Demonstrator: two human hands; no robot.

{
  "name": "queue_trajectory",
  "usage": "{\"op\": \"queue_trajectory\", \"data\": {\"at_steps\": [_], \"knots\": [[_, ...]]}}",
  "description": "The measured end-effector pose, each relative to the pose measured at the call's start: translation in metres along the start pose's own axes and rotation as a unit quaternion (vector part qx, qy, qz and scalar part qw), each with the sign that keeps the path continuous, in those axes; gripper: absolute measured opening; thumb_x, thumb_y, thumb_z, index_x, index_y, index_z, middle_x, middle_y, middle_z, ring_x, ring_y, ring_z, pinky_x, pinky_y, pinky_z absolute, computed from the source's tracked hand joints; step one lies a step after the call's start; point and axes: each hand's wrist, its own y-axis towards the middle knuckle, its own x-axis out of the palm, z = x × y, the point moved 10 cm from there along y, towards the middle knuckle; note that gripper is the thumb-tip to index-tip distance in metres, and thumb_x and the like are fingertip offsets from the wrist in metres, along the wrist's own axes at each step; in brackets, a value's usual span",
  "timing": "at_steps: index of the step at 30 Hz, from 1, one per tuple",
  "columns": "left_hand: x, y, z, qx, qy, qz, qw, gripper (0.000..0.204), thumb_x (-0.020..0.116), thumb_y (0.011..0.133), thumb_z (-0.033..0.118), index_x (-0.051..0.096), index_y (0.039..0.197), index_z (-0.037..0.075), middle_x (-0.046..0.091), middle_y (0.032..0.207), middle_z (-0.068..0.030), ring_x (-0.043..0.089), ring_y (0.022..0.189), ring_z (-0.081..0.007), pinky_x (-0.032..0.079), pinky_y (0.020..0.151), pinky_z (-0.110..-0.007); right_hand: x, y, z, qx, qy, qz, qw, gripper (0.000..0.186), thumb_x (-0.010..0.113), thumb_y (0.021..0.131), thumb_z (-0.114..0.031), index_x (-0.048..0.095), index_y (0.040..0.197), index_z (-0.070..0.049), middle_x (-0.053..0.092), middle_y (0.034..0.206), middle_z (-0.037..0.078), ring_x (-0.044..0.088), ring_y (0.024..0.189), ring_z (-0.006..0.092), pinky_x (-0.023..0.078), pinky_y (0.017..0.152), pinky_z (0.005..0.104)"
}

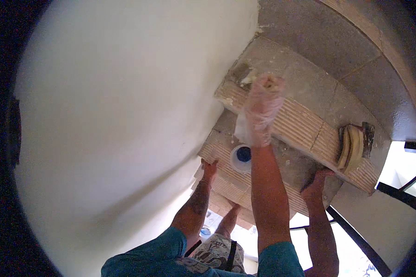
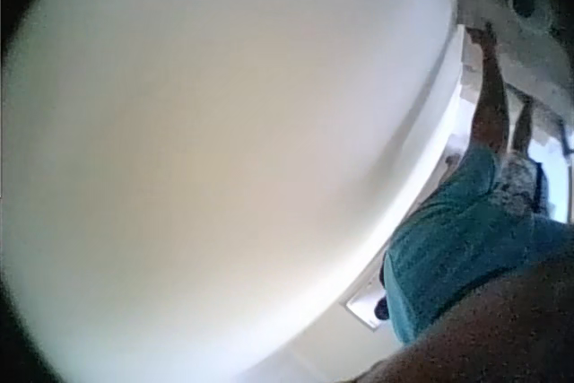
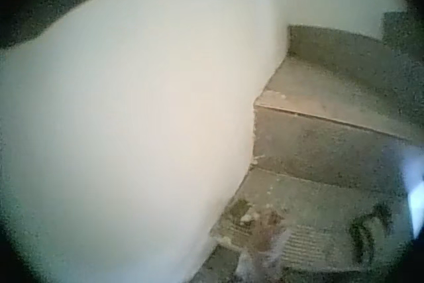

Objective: Applying sealant and cleaning stair tiles using a brush and sponge during renovation.

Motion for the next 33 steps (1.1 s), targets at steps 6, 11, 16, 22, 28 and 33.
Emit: {"op": "queue_trajectory", "data": {"at_steps": [6, 11, 16, 22, 28, 33], "knots": [[0.031, 0.003, -0.031, -0.077, 0.129, 0.042, 0.988, 0.125, 0.078, 0.067, 0.036, -0.019, 0.132, -0.011, 0.003, 0.138, -0.0377, 0.010, 0.131, -0.0434, 0.007, 0.110, -0.045, -0.064, -0.028, -0.011, 0.056, -0.017, -0.040, 0.997, 0.008, 0.057, 0.083, -0.011, 0.057, 0.086, -0.003, 0.056, 0.080, 0.006, 0.056, 0.067, 0.0162, 0.044, 0.053, 0.0265], [-0.017, 0.065, -0.064, -0.236, 0.057, -0.003, 0.970, 0.143, 0.080, 0.058, 0.051, -0.029, 0.129, -0.007, -0.001, 0.143, -0.0312, 0.015, 0.132, -0.0425, 0.025, 0.106, -0.046, -0.010, -0.056, -0.064, -0.128, -0.133, -0.003, 0.983, 0.008, 0.059, 0.083, -0.010, 0.056, 0.088, -0.004, 0.058, 0.079, 0.006, 0.056, 0.065, 0.0175, 0.045, 0.055, 0.0278], [0.018, 0.017, -0.028, -0.323, 0.160, 0.124, 0.924, 0.146, 0.078, 0.056, 0.057, -0.033, 0.128, -0.004, 0.002, 0.143, -0.0296, 0.021, 0.129, -0.0423, 0.029, 0.104, -0.047, -0.063, -0.052, -0.033, -0.058, 0.319, -0.009, 0.946, 0.008, 0.057, 0.085, -0.011, 0.053, 0.090, -0.006, 0.058, 0.075, 0.003, 0.055, 0.064, 0.0154, 0.046, 0.054, 0.0256], [0.020, 0.019, -0.023, -0.278, 0.195, 0.132, 0.931, 0.149, 0.079, 0.054, 0.057, -0.034, 0.125, -0.008, 0.009, 0.140, -0.0311, 0.027, 0.126, -0.0426, 0.032, 0.102, -0.047, -0.046, -0.042, -0.013, -0.004, 0.159, 0.031, 0.987, 0.015, 0.055, 0.089, -0.020, 0.051, 0.090, -0.006, 0.056, 0.083, 0.003, 0.051, 0.063, 0.0092, 0.043, 0.050, 0.0229], [-0.004, 0.017, -0.014, -0.304, 0.222, 0.172, 0.910, 0.150, 0.080, 0.052, 0.057, -0.032, 0.126, -0.008, 0.016, 0.135, -0.0325, 0.030, 0.124, -0.0425, 0.033, 0.102, -0.044, -0.002, -0.078, -0.085, -0.338, -0.402, -0.005, 0.851, 0.015, 0.055, 0.089, -0.021, 0.053, 0.086, -0.006, 0.055, 0.077, 0.002, 0.051, 0.059, 0.0088, 0.042, 0.045, 0.0253], [0.012, 0.004, -0.003, -0.297, 0.271, 0.156, 0.902, 0.149, 0.081, 0.051, 0.056, -0.030, 0.128, -0.007, 0.019, 0.135, -0.0293, 0.033, 0.122, -0.0406, 0.036, 0.100, -0.044, 0.012, -0.018, -0.067, -0.214, -0.541, -0.044, 0.812, 0.022, 0.061, 0.079, -0.008, 0.053, 0.099, -0.005, 0.055, 0.085, 0.006, 0.055, 0.076, 0.0175, 0.045, 0.064, 0.0294]]}}
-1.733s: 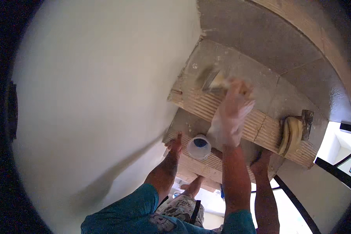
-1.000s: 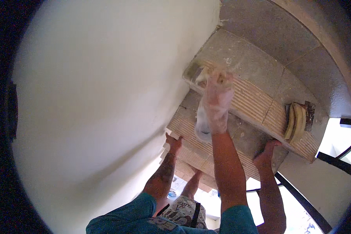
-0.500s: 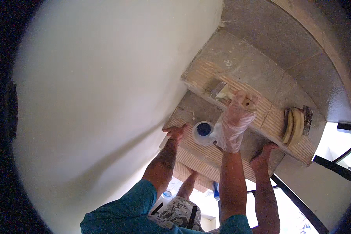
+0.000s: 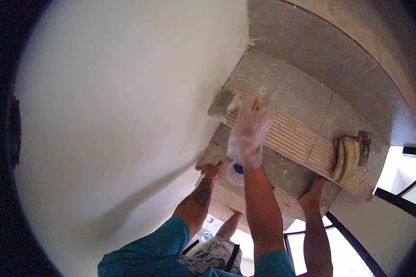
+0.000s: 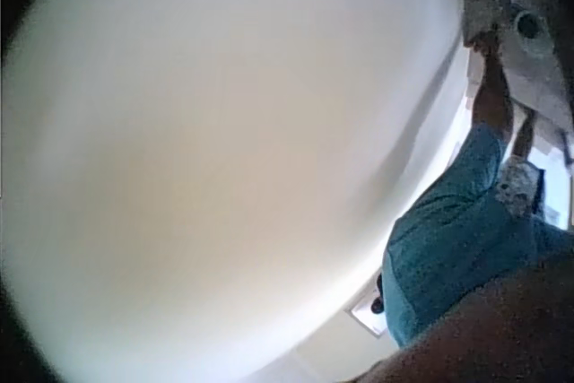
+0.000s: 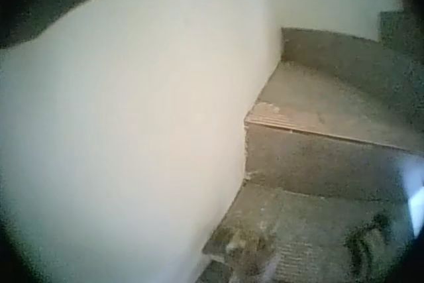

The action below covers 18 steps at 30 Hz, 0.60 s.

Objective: Applying sealant and cleaning stair tiles using a brush and sponge during renovation.

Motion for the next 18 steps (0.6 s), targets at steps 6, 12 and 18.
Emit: {"op": "queue_trajectory", "data": {"at_steps": [6, 12, 18], "knots": [[-0.020, 0.007, -0.004, -0.004, -0.017, 0.011, 1.000, 0.149, 0.081, 0.051, 0.056, -0.029, 0.128, -0.009, 0.023, 0.132, -0.0288, 0.037, 0.118, -0.0394, 0.038, 0.098, -0.043, 0.014, -0.016, 0.100, 0.287, 0.382, 0.031, 0.878, 0.021, 0.059, 0.081, -0.010, 0.054, 0.102, -0.005, 0.059, 0.090, 0.008, 0.056, 0.078, 0.0187, 0.046, 0.064, 0.0304], [-0.024, 0.007, -0.001, 0.044, -0.027, 0.021, 0.998, 0.146, 0.078, 0.053, 0.059, -0.028, 0.130, -0.006, 0.024, 0.133, -0.0264, 0.036, 0.120, -0.0382, 0.036, 0.100, -0.043, 0.016, -0.096, 0.105, 0.409, 0.618, 0.176, 0.648, 0.034, 0.055, 0.087, -0.017, 0.044, 0.116, -0.003, 0.051, 0.111, 0.015, 0.049, 0.101, 0.0226, 0.043, 0.085, 0.0381], [-0.010, 0.000, -0.003, -0.004, -0.054, -0.012, 0.998, 0.142, 0.076, 0.057, 0.060, -0.028, 0.132, -0.001, 0.009, 0.141, -0.0271, 0.019, 0.130, -0.0378, 0.022, 0.106, -0.044, 0.025, -0.026, 0.137, 0.147, 0.679, 0.121, 0.709, 0.056, 0.042, 0.094, -0.038, 0.026, 0.137, -0.006, 0.034, 0.137, 0.008, 0.028, 0.129, 0.0188, 0.019, 0.108, 0.0346]]}}
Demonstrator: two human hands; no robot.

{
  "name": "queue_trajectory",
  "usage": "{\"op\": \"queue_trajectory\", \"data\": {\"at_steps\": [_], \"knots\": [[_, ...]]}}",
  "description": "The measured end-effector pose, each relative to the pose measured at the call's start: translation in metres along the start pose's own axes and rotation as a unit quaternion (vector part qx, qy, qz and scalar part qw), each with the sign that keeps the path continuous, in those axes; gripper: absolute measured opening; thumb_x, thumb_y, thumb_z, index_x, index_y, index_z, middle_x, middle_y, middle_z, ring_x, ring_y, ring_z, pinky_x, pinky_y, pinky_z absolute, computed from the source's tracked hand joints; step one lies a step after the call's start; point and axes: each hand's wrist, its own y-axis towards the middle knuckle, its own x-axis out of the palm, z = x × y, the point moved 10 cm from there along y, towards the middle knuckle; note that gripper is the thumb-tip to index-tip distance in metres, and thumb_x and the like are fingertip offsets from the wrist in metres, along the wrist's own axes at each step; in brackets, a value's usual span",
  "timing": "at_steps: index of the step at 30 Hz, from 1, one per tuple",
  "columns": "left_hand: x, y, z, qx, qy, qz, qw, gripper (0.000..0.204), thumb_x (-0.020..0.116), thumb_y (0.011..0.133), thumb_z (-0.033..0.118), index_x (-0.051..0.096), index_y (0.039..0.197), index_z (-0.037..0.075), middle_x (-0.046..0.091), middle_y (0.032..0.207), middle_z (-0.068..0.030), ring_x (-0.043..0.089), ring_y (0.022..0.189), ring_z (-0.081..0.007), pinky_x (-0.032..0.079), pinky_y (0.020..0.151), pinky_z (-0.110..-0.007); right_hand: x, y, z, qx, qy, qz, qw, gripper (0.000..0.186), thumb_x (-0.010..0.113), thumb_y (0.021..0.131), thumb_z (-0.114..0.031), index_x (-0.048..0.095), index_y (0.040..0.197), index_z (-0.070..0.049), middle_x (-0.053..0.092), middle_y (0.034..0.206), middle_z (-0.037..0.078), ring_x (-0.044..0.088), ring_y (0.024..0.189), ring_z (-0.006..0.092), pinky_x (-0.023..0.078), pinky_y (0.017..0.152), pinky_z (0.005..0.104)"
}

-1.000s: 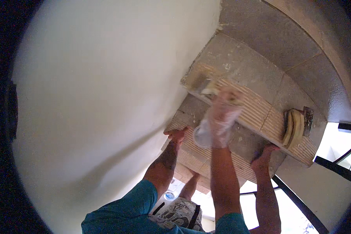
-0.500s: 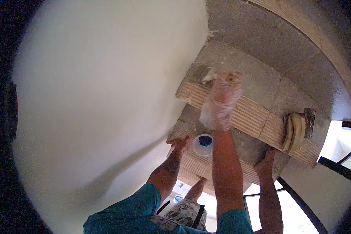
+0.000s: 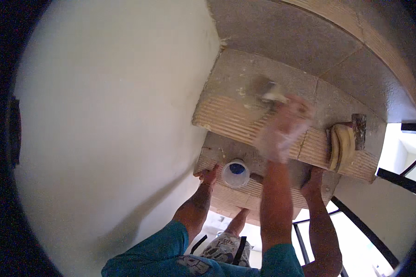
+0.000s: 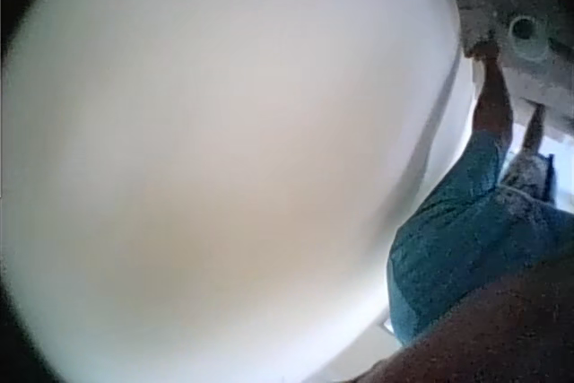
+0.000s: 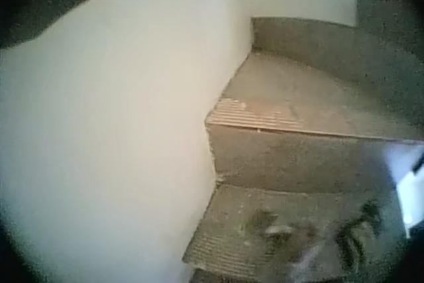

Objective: Applying sealant and cleaning stair tiles using a brush and sponge during renovation.

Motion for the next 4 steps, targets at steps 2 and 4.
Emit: {"op": "queue_trajectory", "data": {"at_steps": [2, 4], "knots": [[0.007, -0.004, -0.003, -0.019, -0.022, -0.020, 0.999, 0.140, 0.075, 0.058, 0.060, -0.027, 0.133, 0.001, 0.003, 0.144, -0.0273, 0.012, 0.133, -0.0377, 0.016, 0.109, -0.045, -0.054, -0.016, -0.022, -0.022, -0.264, -0.005, 0.964, 0.047, 0.046, 0.092, -0.035, 0.036, 0.127, -0.006, 0.040, 0.128, 0.008, 0.035, 0.121, 0.0196, 0.027, 0.101, 0.0346], [-0.002, 0.001, 0.004, -0.023, -0.042, -0.016, 0.999, 0.139, 0.075, 0.059, 0.060, -0.027, 0.134, 0.002, 0.000, 0.145, -0.0275, 0.008, 0.135, -0.0376, 0.014, 0.110, -0.045, -0.082, -0.024, -0.041, -0.045, -0.693, -0.016, 0.720, 0.031, 0.053, 0.089, -0.031, 0.057, 0.107, -0.006, 0.053, 0.109, 0.008, 0.050, 0.103, 0.0213, 0.043, 0.085, 0.0344]]}}
